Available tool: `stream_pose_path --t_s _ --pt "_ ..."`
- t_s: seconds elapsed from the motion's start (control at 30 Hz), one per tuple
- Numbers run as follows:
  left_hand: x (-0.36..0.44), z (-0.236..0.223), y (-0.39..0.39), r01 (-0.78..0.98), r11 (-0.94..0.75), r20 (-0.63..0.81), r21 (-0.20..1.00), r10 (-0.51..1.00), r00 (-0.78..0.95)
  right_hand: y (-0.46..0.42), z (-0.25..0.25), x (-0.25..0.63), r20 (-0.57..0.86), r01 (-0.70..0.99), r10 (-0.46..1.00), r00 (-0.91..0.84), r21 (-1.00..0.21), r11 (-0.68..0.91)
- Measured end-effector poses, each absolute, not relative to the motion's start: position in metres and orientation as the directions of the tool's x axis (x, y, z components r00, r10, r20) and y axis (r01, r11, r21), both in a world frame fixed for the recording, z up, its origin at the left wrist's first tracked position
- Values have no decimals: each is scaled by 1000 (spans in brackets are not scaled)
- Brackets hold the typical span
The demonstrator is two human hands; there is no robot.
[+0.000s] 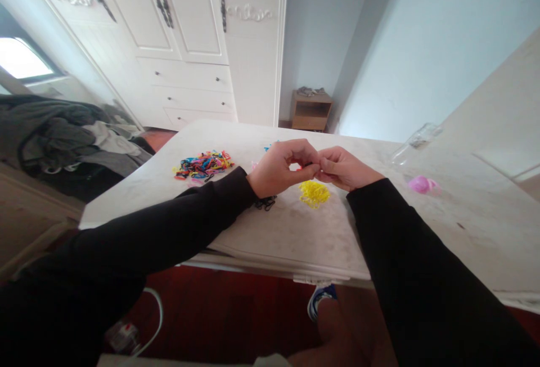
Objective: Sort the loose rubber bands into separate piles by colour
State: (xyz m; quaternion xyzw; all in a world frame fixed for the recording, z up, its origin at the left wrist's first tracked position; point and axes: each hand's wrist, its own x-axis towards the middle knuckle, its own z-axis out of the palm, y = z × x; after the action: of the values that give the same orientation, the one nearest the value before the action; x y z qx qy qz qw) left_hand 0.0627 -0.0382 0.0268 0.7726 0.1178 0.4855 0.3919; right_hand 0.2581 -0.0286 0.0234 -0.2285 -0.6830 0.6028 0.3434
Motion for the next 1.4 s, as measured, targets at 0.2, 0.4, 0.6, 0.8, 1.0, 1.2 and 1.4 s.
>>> stream_pose_path --t_s 0.2,0.4,0.6,0.8,1.0,1.2,1.4 --pt "63 26 -38 -171 -682 660 711 562 499 -28 22 259 171 -69 732 -659 -983 168" --pt "63 25 -37 -124 -713 665 691 558 496 -27 21 259 162 -52 738 -655 -984 170" --pt "63 26 -38 -153 -679 646 718 568 510 -28 21 257 173 -60 721 -671 -982 180" --pt "64 27 -40 -217 -611 623 761 597 506 -30 23 254 215 -123 705 -676 -976 179" --pt "64 25 -40 -242 -602 628 761 588 510 -32 26 254 214 -139 687 -695 -977 163" --pt "64 25 -40 -246 -612 638 752 581 505 -32 27 253 237 -157 670 -703 -971 179" --pt "65 25 -41 -231 -624 644 746 590 487 -33 28 253 220 -130 675 -704 -975 183"
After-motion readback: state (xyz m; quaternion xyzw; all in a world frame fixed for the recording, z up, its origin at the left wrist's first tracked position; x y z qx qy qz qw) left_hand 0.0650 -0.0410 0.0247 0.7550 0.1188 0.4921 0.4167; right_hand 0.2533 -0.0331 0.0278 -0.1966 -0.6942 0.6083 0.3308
